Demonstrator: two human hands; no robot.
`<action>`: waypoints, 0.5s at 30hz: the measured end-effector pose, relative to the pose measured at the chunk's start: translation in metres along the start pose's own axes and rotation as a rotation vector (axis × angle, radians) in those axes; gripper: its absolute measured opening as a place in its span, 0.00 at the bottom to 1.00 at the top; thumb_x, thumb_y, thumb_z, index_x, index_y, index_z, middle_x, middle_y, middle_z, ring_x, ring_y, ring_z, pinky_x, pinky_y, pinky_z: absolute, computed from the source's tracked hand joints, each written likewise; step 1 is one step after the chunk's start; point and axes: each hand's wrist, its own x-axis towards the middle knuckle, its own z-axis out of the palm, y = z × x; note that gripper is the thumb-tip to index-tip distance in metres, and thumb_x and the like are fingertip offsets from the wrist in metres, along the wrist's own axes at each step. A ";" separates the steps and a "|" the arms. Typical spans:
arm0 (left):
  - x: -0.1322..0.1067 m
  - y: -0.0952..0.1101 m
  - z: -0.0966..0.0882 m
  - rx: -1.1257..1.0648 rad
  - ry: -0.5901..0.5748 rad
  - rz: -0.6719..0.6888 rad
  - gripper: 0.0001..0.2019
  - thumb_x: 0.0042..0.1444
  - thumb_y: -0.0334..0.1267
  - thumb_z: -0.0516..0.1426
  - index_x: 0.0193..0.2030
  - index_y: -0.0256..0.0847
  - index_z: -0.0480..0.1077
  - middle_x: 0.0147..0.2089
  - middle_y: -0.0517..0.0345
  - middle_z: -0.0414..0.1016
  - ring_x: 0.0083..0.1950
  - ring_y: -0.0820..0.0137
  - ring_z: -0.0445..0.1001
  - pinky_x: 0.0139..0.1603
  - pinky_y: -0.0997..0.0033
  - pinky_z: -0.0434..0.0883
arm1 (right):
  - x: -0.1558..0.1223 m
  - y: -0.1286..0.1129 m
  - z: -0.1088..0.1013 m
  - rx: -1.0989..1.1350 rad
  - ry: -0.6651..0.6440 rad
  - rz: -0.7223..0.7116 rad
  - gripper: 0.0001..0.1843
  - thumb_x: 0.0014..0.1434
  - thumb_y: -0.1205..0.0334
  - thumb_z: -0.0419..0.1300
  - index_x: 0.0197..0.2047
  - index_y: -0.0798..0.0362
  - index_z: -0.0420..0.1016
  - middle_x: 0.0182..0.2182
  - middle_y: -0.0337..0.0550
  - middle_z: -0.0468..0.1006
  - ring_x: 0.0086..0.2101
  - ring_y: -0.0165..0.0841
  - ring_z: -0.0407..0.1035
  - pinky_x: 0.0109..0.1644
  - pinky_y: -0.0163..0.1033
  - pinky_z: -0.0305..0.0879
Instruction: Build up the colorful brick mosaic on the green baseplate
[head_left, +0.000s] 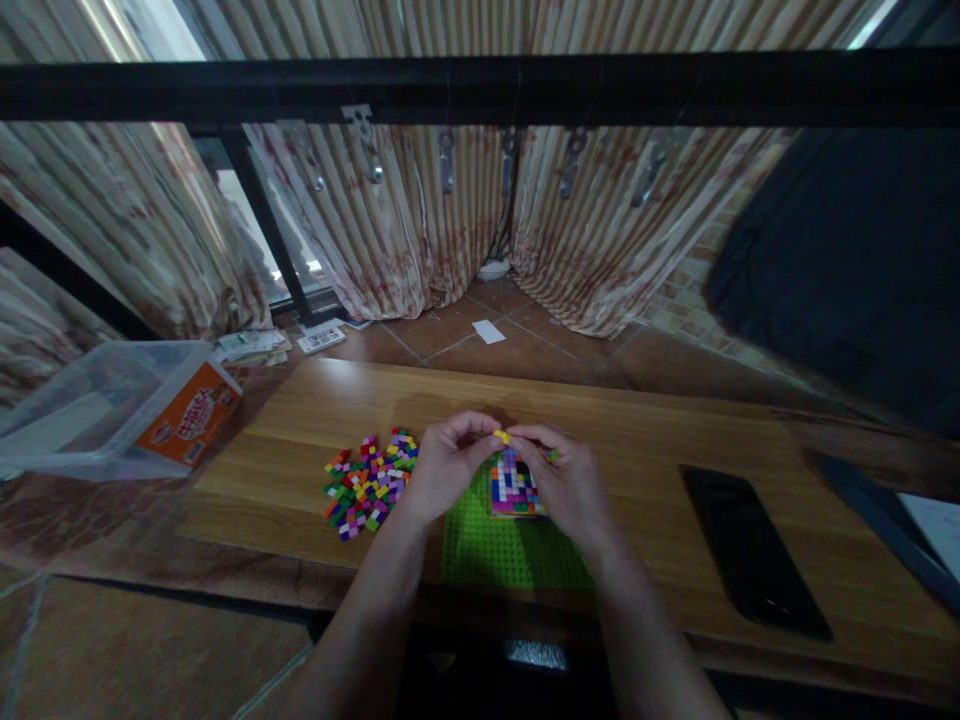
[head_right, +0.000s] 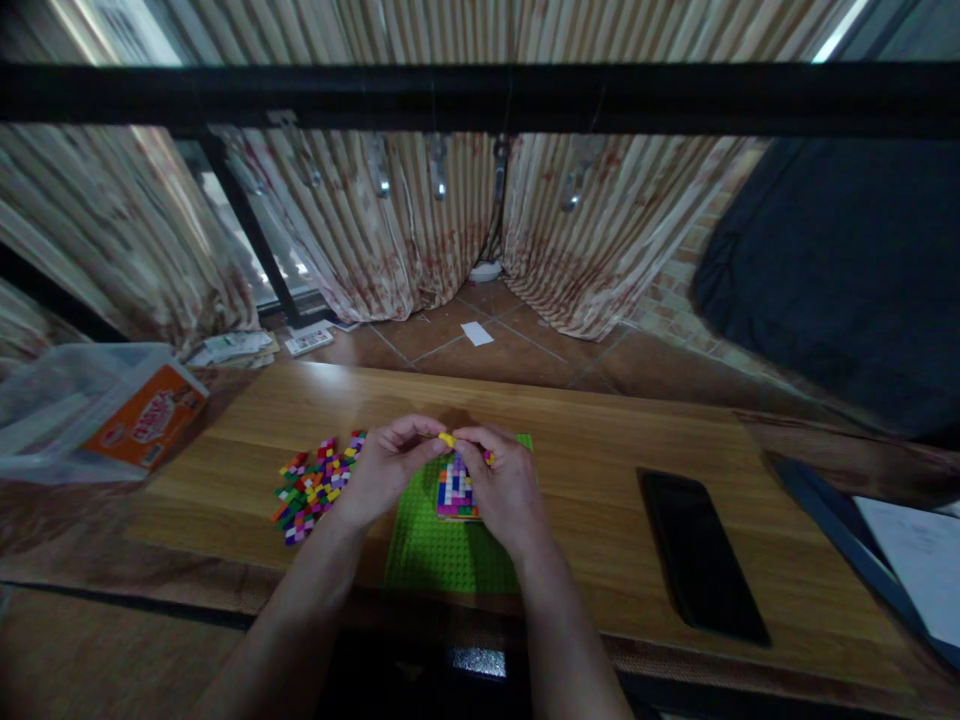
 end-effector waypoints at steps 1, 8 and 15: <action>0.001 -0.001 -0.001 0.014 0.016 0.003 0.09 0.49 0.39 0.64 0.36 0.37 0.75 0.34 0.56 0.77 0.35 0.71 0.74 0.41 0.71 0.71 | 0.000 0.001 -0.004 -0.029 0.022 0.005 0.11 0.60 0.55 0.58 0.39 0.47 0.81 0.38 0.42 0.82 0.40 0.37 0.74 0.47 0.43 0.67; 0.007 -0.016 -0.021 0.197 0.190 -0.075 0.09 0.51 0.40 0.59 0.33 0.36 0.75 0.29 0.59 0.74 0.32 0.73 0.71 0.36 0.74 0.67 | 0.002 0.010 -0.020 -0.091 0.127 0.025 0.12 0.60 0.54 0.57 0.37 0.49 0.80 0.38 0.44 0.81 0.40 0.37 0.73 0.47 0.44 0.66; 0.007 -0.025 -0.016 0.118 0.049 -0.174 0.12 0.52 0.43 0.59 0.35 0.37 0.77 0.30 0.59 0.75 0.32 0.72 0.71 0.37 0.73 0.69 | -0.001 0.006 -0.004 -0.243 -0.069 -0.087 0.11 0.63 0.59 0.55 0.35 0.46 0.80 0.37 0.43 0.78 0.40 0.37 0.70 0.48 0.45 0.64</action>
